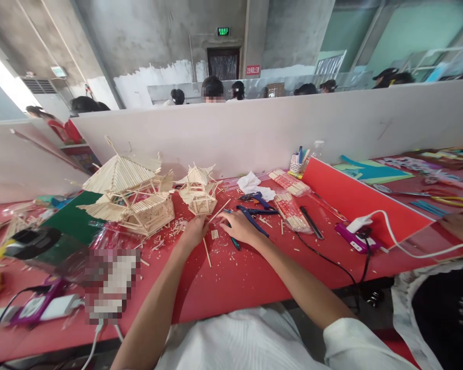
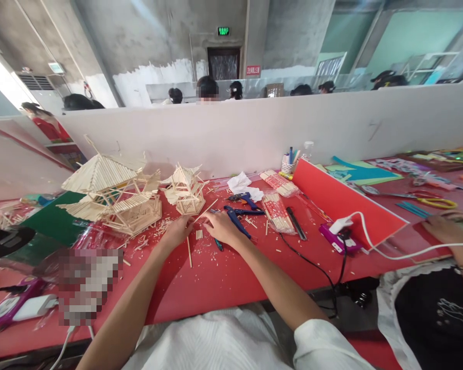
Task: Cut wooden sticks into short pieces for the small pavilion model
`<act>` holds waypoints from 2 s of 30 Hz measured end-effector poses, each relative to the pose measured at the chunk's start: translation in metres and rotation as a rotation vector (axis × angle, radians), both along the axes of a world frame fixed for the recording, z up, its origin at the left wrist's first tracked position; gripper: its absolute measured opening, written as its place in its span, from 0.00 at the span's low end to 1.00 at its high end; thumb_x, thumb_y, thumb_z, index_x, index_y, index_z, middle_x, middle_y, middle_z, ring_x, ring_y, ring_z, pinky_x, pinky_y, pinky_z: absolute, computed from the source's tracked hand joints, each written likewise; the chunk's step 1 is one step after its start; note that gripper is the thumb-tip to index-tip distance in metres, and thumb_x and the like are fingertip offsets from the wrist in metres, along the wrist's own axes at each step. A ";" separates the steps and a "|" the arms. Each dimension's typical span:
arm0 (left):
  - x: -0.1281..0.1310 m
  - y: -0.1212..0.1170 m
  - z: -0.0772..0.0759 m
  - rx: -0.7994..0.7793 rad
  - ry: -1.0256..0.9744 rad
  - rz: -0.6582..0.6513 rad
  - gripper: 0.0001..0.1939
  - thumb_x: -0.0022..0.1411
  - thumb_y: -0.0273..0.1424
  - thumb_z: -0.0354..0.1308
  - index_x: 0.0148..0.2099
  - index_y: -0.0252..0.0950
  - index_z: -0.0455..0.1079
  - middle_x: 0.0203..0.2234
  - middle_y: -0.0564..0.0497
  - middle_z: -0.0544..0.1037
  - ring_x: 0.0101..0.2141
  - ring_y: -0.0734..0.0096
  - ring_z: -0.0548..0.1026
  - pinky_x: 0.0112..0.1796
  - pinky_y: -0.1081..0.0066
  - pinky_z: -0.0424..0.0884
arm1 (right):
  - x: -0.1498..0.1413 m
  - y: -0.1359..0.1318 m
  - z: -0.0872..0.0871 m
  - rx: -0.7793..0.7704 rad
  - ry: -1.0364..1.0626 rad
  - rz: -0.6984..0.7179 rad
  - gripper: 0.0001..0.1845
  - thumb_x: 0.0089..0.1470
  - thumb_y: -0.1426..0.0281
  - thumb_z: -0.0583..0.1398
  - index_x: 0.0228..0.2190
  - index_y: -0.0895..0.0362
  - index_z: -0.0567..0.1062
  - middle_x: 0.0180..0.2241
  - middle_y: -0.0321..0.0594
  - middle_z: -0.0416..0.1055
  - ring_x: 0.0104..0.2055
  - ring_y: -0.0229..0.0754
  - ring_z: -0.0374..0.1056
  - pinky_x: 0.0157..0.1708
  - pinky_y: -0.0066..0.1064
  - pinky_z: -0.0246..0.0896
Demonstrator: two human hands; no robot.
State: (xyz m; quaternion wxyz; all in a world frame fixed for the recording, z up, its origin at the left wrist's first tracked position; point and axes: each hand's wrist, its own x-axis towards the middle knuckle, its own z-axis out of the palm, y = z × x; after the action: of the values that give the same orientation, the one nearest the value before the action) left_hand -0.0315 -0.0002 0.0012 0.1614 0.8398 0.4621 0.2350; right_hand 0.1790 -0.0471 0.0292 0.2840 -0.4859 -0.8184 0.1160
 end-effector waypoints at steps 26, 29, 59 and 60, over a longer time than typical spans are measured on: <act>0.017 -0.011 0.019 -0.067 -0.501 -0.116 0.05 0.63 0.31 0.56 0.40 0.35 0.67 0.31 0.51 0.74 0.32 0.70 0.72 0.37 0.71 0.67 | 0.000 0.021 -0.024 -0.334 0.927 0.050 0.21 0.50 0.51 0.66 0.30 0.54 0.69 0.29 0.38 0.79 0.33 0.46 0.77 0.32 0.33 0.70; 0.016 -0.013 0.020 0.008 -0.448 -0.129 0.03 0.64 0.29 0.55 0.39 0.36 0.68 0.32 0.50 0.75 0.34 0.69 0.73 0.39 0.70 0.67 | -0.001 0.021 -0.024 -0.342 0.957 0.056 0.22 0.48 0.50 0.67 0.29 0.53 0.68 0.28 0.37 0.78 0.30 0.45 0.77 0.30 0.33 0.70; -0.006 -0.011 0.027 0.109 0.190 0.145 0.15 0.65 0.21 0.46 0.51 0.38 0.64 0.46 0.43 0.74 0.40 0.61 0.76 0.39 0.67 0.69 | -0.003 0.019 -0.025 -0.234 0.922 0.111 0.17 0.56 0.54 0.63 0.36 0.53 0.67 0.32 0.39 0.76 0.33 0.44 0.75 0.28 0.32 0.69; -0.009 -0.012 0.030 0.091 0.263 0.246 0.16 0.64 0.21 0.47 0.52 0.37 0.64 0.46 0.41 0.74 0.41 0.59 0.76 0.39 0.66 0.69 | -0.003 0.019 -0.026 -0.236 0.922 0.121 0.16 0.56 0.54 0.62 0.37 0.53 0.67 0.33 0.39 0.75 0.33 0.44 0.75 0.28 0.32 0.69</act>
State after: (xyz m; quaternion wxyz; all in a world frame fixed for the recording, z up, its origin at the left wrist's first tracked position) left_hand -0.0409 -0.0119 0.0312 0.0312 0.8068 0.5675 0.1617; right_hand 0.1758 -0.0286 0.0033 0.5532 -0.3640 -0.6151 0.4279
